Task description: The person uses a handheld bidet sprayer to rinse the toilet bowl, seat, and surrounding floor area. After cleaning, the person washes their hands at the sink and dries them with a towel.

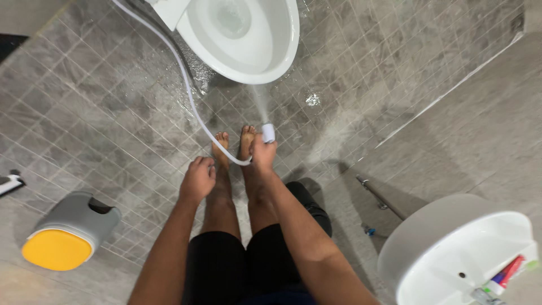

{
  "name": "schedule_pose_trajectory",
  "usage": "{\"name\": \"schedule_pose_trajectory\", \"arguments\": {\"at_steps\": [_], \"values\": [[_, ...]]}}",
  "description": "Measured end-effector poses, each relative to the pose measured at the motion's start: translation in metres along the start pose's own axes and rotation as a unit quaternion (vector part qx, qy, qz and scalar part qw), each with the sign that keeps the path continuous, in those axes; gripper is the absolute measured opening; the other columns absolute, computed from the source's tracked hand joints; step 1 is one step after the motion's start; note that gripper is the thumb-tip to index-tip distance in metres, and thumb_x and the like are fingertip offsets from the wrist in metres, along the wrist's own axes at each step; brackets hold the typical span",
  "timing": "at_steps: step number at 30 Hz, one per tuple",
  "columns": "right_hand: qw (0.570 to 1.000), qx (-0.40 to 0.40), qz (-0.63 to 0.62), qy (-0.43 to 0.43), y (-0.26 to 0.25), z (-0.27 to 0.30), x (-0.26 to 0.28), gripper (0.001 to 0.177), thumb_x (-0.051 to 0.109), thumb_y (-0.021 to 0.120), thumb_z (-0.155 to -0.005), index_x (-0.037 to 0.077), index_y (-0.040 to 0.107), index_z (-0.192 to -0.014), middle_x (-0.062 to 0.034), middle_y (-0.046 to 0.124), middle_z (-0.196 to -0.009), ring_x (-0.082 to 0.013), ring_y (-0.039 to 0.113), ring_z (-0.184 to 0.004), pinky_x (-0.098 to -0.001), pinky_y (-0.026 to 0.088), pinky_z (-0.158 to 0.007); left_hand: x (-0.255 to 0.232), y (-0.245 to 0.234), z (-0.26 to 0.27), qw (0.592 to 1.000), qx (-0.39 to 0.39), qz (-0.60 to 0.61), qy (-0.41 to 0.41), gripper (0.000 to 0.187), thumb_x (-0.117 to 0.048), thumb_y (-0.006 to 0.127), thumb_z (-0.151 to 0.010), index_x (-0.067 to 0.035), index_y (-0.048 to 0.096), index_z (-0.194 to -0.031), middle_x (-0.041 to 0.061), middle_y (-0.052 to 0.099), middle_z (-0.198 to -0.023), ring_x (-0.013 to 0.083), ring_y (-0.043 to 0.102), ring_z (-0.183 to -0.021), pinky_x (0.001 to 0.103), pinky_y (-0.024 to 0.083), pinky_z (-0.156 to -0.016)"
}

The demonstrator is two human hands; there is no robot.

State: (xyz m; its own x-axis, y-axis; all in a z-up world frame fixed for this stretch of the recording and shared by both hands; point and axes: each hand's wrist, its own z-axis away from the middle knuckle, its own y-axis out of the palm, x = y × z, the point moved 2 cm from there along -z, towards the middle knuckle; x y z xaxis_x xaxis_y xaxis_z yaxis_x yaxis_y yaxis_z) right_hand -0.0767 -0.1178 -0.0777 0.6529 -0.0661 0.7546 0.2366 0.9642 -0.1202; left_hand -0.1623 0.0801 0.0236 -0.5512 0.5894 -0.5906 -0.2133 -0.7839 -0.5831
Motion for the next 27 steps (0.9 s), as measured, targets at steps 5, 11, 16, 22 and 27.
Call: {"name": "schedule_pose_trajectory", "arguments": {"at_steps": [5, 11, 16, 22, 27], "values": [[0.940, 0.184, 0.214, -0.189, 0.017, 0.003, 0.021, 0.024, 0.016, 0.062, -0.098, -0.004, 0.064, -0.085, -0.0040, 0.058, -0.061, -0.0087, 0.057, -0.058, -0.0287, 0.046, -0.050, 0.007, 0.001, -0.006, 0.998, -0.038, 0.049, -0.021, 0.016, -0.011, 0.066, -0.091, -0.004, 0.068, -0.105, 0.018, 0.066, -0.109, 0.0398, 0.062, -0.106, 0.047, 0.051, -0.092], [0.970, 0.131, 0.173, -0.106, 0.023, 0.022, 0.031, 0.025, 0.016, 0.062, -0.097, -0.007, 0.066, -0.087, -0.0105, 0.063, -0.067, -0.0183, 0.060, -0.062, -0.0386, 0.048, -0.055, 0.034, 0.008, 0.016, 0.994, -0.062, 0.086, -0.023, 0.017, -0.009, 0.067, -0.090, -0.004, 0.068, -0.105, 0.020, 0.066, -0.105, 0.0385, 0.065, -0.099, 0.047, 0.052, -0.087], [0.801, 0.233, 0.337, -0.437, 0.072, 0.072, 0.017, 0.028, 0.008, 0.069, -0.092, -0.012, 0.067, -0.113, -0.0265, 0.066, -0.094, -0.0403, 0.069, -0.084, -0.0452, 0.055, -0.074, 0.088, -0.003, 0.029, 0.992, -0.070, 0.109, -0.014, 0.018, -0.009, 0.066, -0.088, -0.003, 0.067, -0.105, 0.019, 0.067, -0.107, 0.0386, 0.065, -0.101, 0.047, 0.053, -0.089], [0.894, 0.131, 0.415, -0.107, 0.166, 0.047, -0.009, 0.030, 0.018, 0.068, -0.090, -0.007, 0.066, -0.074, -0.0169, 0.062, -0.057, -0.0256, 0.065, -0.054, -0.0430, 0.049, -0.052, 0.161, -0.053, 0.051, 0.995, -0.045, 0.085, -0.025, 0.020, -0.010, 0.066, -0.088, -0.003, 0.067, -0.107, 0.020, 0.067, -0.111, 0.0409, 0.063, -0.106, 0.047, 0.052, -0.090], [0.870, 0.104, 0.387, -0.285, 0.243, 0.044, -0.030, 0.027, 0.019, 0.062, -0.093, -0.006, 0.062, -0.083, -0.0171, 0.060, -0.058, -0.0254, 0.059, -0.050, -0.0428, 0.046, -0.051, 0.221, -0.106, 0.066, 0.993, -0.064, 0.101, -0.011, 0.024, -0.011, 0.067, -0.089, -0.002, 0.066, -0.111, 0.020, 0.067, -0.114, 0.0394, 0.064, -0.110, 0.046, 0.052, -0.095]]}}
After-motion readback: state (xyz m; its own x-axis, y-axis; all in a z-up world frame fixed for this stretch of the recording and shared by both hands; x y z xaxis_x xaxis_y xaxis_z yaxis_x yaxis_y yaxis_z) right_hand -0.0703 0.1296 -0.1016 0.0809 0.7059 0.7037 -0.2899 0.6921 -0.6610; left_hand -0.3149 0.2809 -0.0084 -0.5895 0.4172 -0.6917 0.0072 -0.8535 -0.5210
